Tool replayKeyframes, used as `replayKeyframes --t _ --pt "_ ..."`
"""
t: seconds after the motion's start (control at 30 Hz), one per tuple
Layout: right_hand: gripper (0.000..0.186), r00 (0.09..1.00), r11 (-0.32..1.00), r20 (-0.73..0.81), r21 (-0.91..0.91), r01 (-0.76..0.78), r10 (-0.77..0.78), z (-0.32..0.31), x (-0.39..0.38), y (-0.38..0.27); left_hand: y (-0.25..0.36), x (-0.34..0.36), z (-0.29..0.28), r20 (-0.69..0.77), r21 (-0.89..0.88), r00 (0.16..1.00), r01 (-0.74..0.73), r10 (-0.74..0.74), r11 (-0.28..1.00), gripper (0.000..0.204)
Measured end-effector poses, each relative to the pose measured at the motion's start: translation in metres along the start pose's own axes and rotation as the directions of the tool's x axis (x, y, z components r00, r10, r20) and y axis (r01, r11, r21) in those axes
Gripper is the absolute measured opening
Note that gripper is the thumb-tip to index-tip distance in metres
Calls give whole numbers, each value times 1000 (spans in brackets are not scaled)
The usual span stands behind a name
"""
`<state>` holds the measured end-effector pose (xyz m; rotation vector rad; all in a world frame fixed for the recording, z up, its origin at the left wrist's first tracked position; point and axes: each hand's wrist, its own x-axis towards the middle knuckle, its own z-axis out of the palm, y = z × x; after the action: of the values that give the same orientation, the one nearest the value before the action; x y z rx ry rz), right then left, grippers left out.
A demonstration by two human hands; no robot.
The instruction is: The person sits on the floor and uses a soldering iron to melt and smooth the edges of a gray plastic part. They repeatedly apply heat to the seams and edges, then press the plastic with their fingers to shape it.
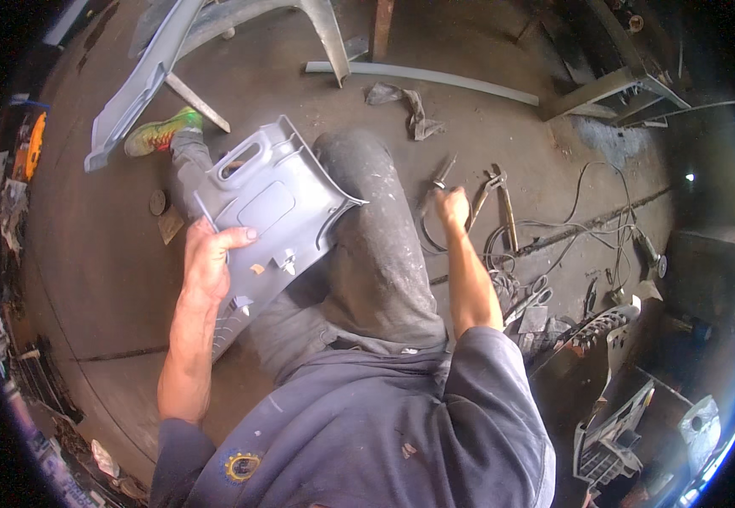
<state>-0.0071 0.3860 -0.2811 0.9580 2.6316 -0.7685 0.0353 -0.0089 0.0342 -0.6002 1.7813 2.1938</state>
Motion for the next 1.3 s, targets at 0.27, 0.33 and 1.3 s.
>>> replayKeyframes --t 0.27,0.33,1.3 --pt "41 987 987 -18 5 158 -158 56 28 49 8 7 7 25 66 1000 5 -6 998 56" --pt "17 982 754 98 629 -187 162 31 41 48 8 13 9 72 26 997 17 -19 999 47" --pt "34 296 294 33 -54 954 -955 -230 -231 -161 7 12 4 -6 23 998 57 -57 998 33"
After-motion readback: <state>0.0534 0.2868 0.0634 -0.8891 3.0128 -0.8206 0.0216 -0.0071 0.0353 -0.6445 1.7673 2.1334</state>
